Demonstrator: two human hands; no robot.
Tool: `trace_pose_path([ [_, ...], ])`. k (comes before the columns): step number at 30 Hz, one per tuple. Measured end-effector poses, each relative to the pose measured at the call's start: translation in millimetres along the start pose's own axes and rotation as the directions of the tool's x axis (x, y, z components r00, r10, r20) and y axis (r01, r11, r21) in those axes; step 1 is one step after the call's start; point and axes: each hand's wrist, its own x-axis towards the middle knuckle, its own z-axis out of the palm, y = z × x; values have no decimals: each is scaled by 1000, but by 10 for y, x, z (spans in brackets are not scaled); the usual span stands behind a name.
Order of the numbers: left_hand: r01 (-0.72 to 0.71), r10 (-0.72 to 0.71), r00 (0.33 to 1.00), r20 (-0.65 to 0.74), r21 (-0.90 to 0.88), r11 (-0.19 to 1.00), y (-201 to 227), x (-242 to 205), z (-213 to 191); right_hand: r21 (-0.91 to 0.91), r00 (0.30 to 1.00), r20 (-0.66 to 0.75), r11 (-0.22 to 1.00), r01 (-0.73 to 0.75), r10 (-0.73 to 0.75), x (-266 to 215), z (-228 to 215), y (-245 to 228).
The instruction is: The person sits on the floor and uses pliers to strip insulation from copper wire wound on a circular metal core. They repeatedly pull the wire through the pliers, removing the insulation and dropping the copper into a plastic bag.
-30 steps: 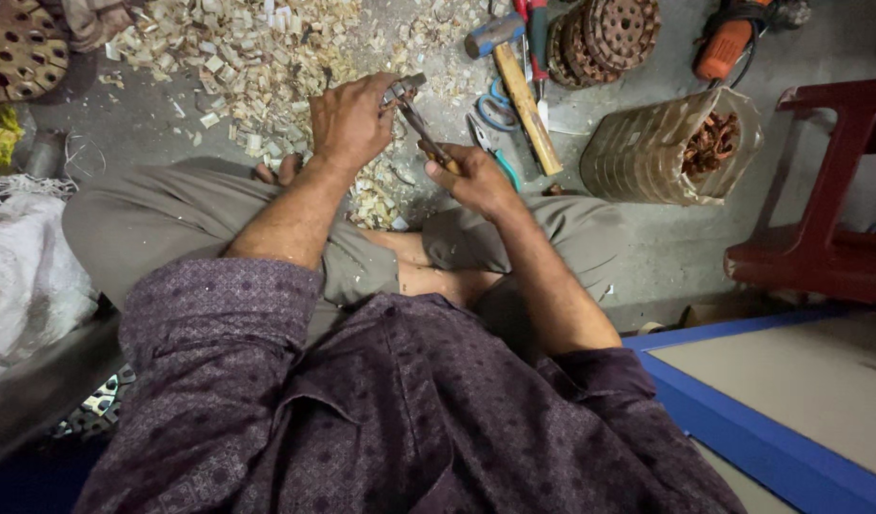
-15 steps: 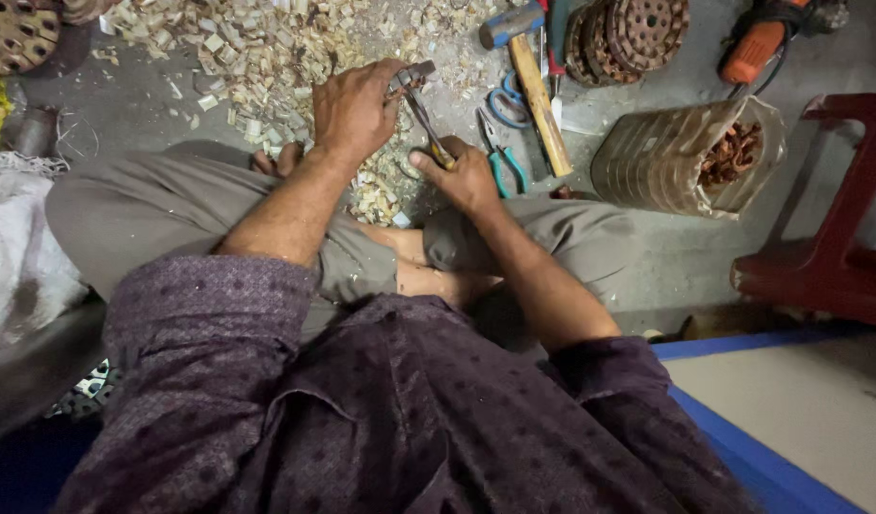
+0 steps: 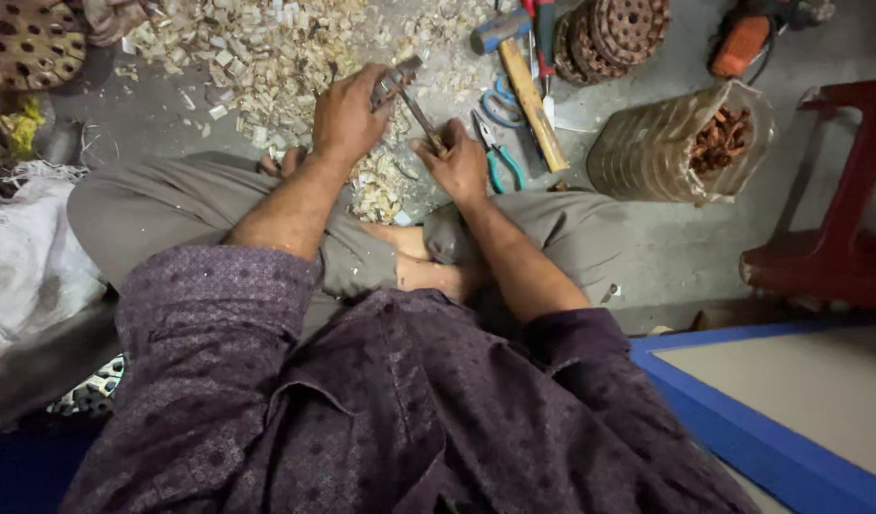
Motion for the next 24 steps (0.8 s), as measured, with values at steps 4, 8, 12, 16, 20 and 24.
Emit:
trace_pose_path([
  [4,44,-42,999,-30,37,998,-18,1,20,-91,983,104,986,-141,150,-15,-41,46],
  [8,-7,9,1000,-15,120,993,-24,7,14,-49,964,263,999,-22,34,-41,-123,191],
  [12,-42,42,999,2,180,983,-72,10,47,318,900,435,942,-108,-43,-87,-245,171],
  [16,35,-55,994,99,200,979,-115,53,130,174,839,525,946,-272,145,-94,-425,-83],
  [20,46,-83,986,147,239,970,-130,59,173,150,852,520,976,-157,57,-113,-547,-294],
  [24,41,-81,981,176,222,974,-102,54,148,98,868,495,991,-93,32,-96,-547,-287],
])
